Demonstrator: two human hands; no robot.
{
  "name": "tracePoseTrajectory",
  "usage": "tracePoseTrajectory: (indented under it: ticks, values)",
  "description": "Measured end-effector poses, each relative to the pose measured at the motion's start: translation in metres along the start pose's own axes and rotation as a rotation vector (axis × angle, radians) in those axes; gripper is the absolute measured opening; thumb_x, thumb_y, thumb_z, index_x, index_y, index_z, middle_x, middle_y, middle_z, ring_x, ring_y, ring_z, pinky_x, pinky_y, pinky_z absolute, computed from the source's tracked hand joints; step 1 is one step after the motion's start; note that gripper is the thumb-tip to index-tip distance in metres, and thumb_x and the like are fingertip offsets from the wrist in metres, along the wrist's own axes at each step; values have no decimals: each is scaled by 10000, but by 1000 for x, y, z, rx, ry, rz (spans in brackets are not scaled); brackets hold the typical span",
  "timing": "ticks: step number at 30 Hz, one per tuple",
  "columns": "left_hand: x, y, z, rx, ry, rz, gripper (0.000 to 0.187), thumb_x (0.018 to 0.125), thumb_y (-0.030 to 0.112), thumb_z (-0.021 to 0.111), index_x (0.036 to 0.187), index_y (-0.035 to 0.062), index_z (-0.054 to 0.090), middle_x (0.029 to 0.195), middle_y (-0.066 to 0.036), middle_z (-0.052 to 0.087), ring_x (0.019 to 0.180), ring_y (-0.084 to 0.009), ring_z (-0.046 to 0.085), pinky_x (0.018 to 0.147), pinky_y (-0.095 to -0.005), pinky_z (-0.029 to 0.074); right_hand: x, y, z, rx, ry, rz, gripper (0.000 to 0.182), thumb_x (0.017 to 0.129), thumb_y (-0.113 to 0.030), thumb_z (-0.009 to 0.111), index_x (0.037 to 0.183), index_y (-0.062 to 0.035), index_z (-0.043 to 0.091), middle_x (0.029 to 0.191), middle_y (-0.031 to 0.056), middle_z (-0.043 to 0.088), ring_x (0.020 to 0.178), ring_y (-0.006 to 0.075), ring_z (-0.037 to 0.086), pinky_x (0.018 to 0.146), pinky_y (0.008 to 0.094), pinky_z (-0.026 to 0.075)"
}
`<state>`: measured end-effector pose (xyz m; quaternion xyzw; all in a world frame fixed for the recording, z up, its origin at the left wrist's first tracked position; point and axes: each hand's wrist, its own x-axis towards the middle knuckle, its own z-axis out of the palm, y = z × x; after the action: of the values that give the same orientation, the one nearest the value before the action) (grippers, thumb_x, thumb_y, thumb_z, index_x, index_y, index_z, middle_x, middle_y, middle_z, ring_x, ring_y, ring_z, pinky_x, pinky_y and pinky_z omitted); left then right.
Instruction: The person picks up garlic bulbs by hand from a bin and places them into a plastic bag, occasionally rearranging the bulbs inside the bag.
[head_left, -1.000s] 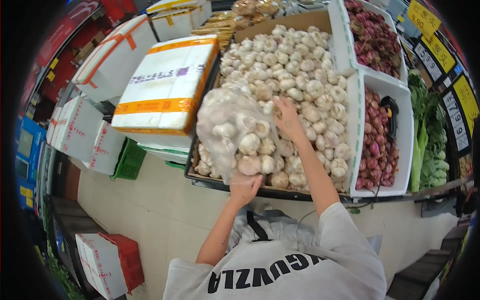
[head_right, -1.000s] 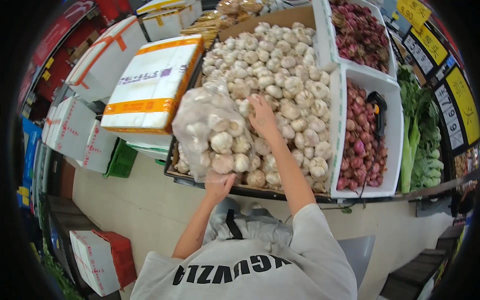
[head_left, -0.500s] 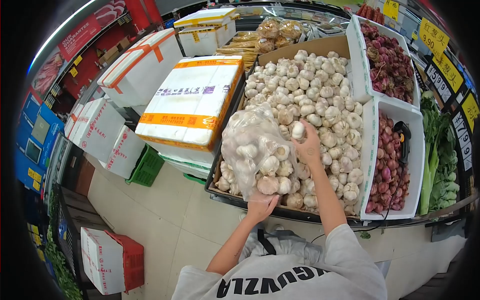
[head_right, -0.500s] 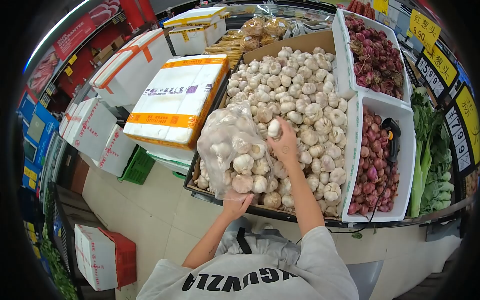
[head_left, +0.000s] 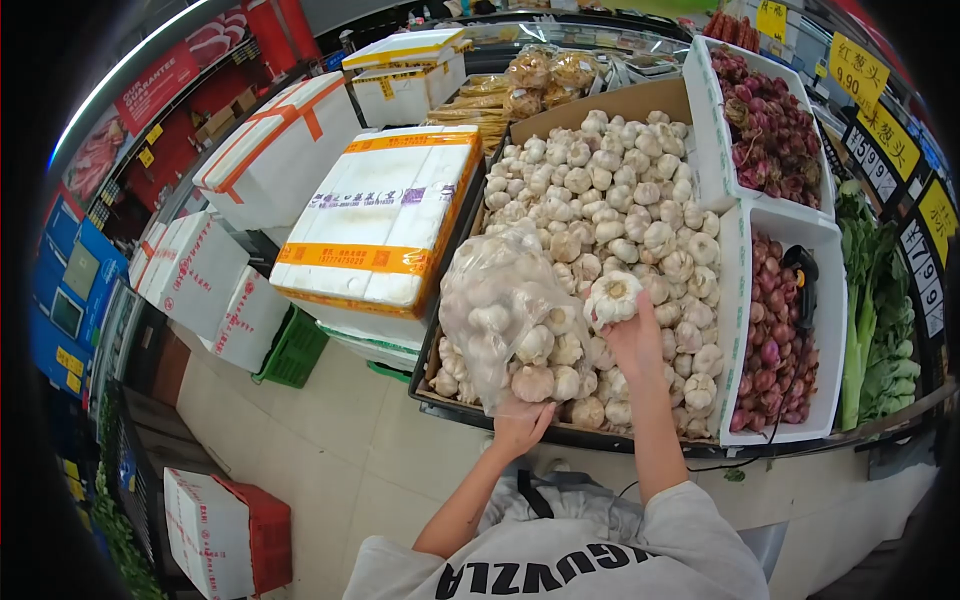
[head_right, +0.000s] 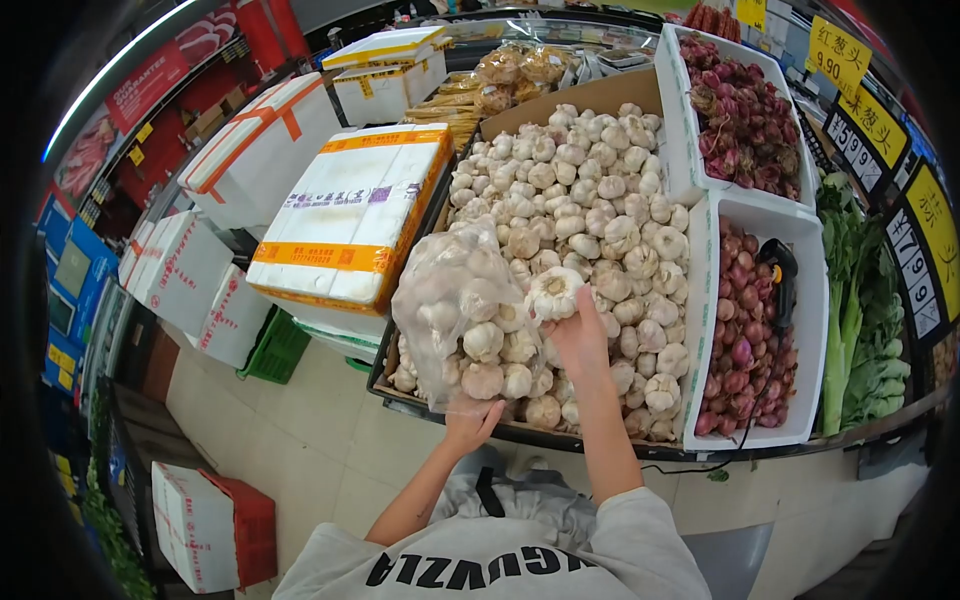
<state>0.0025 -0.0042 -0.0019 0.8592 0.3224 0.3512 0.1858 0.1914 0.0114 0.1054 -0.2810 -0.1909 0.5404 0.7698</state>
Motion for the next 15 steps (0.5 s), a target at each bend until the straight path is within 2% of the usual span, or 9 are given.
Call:
tracePoseTrajectory:
  ticks: [2, 3, 5, 6, 8, 9, 12, 14, 15]
  values:
    - [0, 1, 0, -6, 7, -4, 209, 781, 192, 536, 629, 55, 574, 583, -128, 531, 567, -319, 508, 528, -407, 381, -6, -2, 13, 173, -5, 133, 560, 882, -431, 359, 1192, 35, 341, 1043, 156, 517, 855, 225, 540, 655, 269, 459]
    - [1, 1, 0, 6, 18, -4, 208, 780, 193, 538, 629, 55, 576, 586, -128, 531, 569, -320, 508, 532, -406, 382, -5, 0, 10, 176, -2, 135, 560, 882, -431, 359, 1192, 35, 341, 1043, 156, 517, 855, 225, 540, 655, 269, 459]
    - [1, 1, -1, 17, 19, -6, 207, 778, 194, 541, 629, 56, 577, 589, -127, 532, 572, -320, 508, 536, -405, 384, -2, 4, -1, 714, -493, 446, 612, 869, -473, 353, 1213, 33, 325, 1027, 175, 524, 817, 238, 551, 596, 271, 459]
    - [1, 2, 0, 10, 57, 3, 213, 787, 200, 530, 632, 66, 585, 574, -127, 519, 572, -322, 502, 539, -405, 381, -7, 2, 3, 719, -484, 444, 612, 869, -473, 353, 1213, 33, 325, 1027, 175, 524, 817, 238, 551, 596, 271, 459]
    - [3, 2, 1, -4, 82, 9, 220, 796, 206, 519, 635, 76, 592, 559, -126, 505, 572, -324, 497, 542, -405, 377, -16, -4, 21, 631, -207, 393, 670, 851, -481, 398, 1255, 38, 273, 933, 251, 511, 559, 165, 394, 500, 241, 388]
    - [3, 2, -1, 3, 46, -8, 212, 787, 205, 530, 636, 69, 590, 576, -129, 518, 578, -324, 503, 543, -407, 384, -17, -2, 21, 646, -224, 362, 681, 847, -495, 389, 1269, 23, 261, 954, 254, 510, 612, 190, 478, 526, 245, 429]
    - [1, 2, -1, -23, -25, -32, 207, 781, 201, 538, 631, 65, 582, 585, -130, 526, 585, -327, 506, 541, -413, 387, -22, -4, 27, 476, -199, 295, 703, 837, -527, 370, 1273, 13, 261, 986, 260, 508, 721, 235, 558, 572, 265, 477]
    - [2, 1, 0, -33, 18, -9, 211, 783, 195, 534, 623, 64, 575, 578, -130, 521, 574, -331, 501, 535, -414, 383, -25, -7, 34, 502, -121, 273, 723, 828, -555, 345, 1278, 5, 260, 1029, 252, 503, 810, 274, 584, 615, 294, 505]
    - [2, 1, 0, -36, 3, -7, 215, 786, 192, 530, 617, 65, 568, 574, -132, 516, 564, -334, 496, 528, -413, 378, -25, -5, 32, 497, -220, 277, 724, 828, -560, 336, 1278, 3, 261, 1030, 244, 508, 810, 265, 583, 613, 301, 504]
